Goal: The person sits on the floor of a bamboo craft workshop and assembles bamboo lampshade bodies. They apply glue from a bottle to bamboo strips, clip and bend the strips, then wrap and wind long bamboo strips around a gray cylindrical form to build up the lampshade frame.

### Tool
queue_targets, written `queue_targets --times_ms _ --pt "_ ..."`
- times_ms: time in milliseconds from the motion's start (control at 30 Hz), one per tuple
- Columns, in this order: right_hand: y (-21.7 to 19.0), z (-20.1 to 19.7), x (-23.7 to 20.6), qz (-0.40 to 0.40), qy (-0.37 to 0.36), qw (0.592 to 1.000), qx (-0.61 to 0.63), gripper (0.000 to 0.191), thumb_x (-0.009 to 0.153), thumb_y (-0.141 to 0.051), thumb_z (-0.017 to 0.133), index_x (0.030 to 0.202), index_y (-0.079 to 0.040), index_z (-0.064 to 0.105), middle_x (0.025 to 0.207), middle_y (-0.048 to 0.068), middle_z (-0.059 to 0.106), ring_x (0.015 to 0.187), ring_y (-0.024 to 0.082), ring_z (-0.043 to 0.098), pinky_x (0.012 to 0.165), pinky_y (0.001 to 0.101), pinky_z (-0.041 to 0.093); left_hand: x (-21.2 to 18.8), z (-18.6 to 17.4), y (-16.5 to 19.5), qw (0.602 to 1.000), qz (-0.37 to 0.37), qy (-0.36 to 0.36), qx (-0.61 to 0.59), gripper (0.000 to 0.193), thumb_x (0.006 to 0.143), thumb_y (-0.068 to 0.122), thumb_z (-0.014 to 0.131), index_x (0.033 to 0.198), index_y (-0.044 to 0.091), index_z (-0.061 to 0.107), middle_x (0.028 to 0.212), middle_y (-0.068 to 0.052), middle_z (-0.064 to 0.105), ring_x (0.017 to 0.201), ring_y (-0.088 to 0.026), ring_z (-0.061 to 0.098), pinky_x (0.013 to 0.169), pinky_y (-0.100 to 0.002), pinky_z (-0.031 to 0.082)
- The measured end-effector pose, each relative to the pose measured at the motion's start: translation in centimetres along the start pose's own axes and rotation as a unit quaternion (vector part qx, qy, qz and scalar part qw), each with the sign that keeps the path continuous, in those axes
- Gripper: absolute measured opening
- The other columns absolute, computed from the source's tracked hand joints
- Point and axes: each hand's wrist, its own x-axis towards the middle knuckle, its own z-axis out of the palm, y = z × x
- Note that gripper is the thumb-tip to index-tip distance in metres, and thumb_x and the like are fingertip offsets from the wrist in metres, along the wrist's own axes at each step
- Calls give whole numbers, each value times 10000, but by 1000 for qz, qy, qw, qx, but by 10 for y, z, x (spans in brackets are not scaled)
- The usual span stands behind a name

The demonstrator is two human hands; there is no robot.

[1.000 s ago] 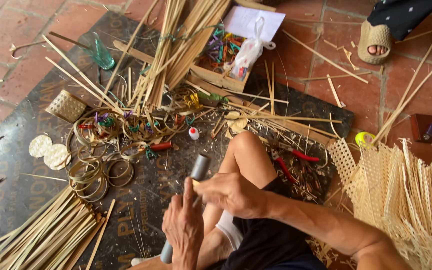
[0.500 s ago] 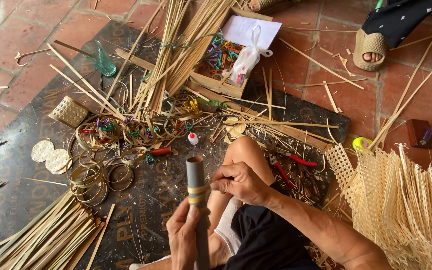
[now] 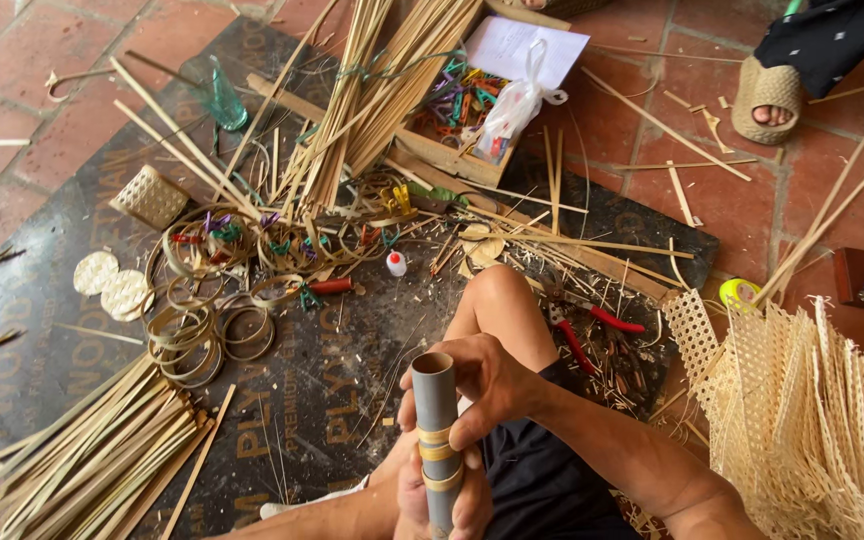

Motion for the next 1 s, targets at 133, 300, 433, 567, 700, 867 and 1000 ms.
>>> queue_targets --times_ms 133,300,433,567,700,867,1000 --pt "15 4 13 5 -74 996 56 614 780 -96 955 1289 9 628 1065 154 730 1044 238 740 922 382 628 -1 -2 -4 1000 10 26 4 600 977 496 589 1268 -27 558 783 -203 680 558 -275 638 497 -341 522" --pt "21 13 30 31 -176 979 99 549 801 -103 946 1248 0 645 974 158 743 882 208 752 769 320 630 1 6 -18 998 -11 53 10 569 977 487 576 1227 -24 577 778 -197 687 556 -262 640 497 -334 524" --pt "23 26 42 14 -262 959 109 507 816 -115 936 1225 8 662 955 145 752 812 194 745 723 285 618 1 7 -24 997 -8 67 29 547 977 480 565 1194 -22 593 774 -192 692 554 -251 642 497 -329 525" --pt "36 41 54 -2 -320 938 130 447 826 -122 927 1174 13 683 942 119 754 808 176 751 730 266 612 0 6 -23 996 -1 80 25 528 977 473 554 1161 -19 609 770 -187 697 552 -241 644 496 -323 527" --pt "51 59 70 -43 -365 925 93 455 798 -146 902 1164 16 685 931 107 745 748 127 725 694 223 581 4 12 -21 995 5 91 32 512 977 466 543 1128 -16 624 766 -182 702 551 -230 646 496 -317 528" --pt "59 67 82 -15 -409 902 136 478 776 -146 917 1153 24 676 918 106 733 719 150 715 659 233 577 -5 21 -21 990 46 118 57 496 977 457 529 1086 -13 644 762 -176 708 549 -217 649 496 -310 530" --pt "74 36 101 13 -289 949 126 468 811 -143 863 1169 55 636 906 151 733 710 203 740 621 289 616 -31 19 5 962 143 199 119 488 977 450 518 1053 -11 659 758 -172 713 547 -206 651 495 -304 531"
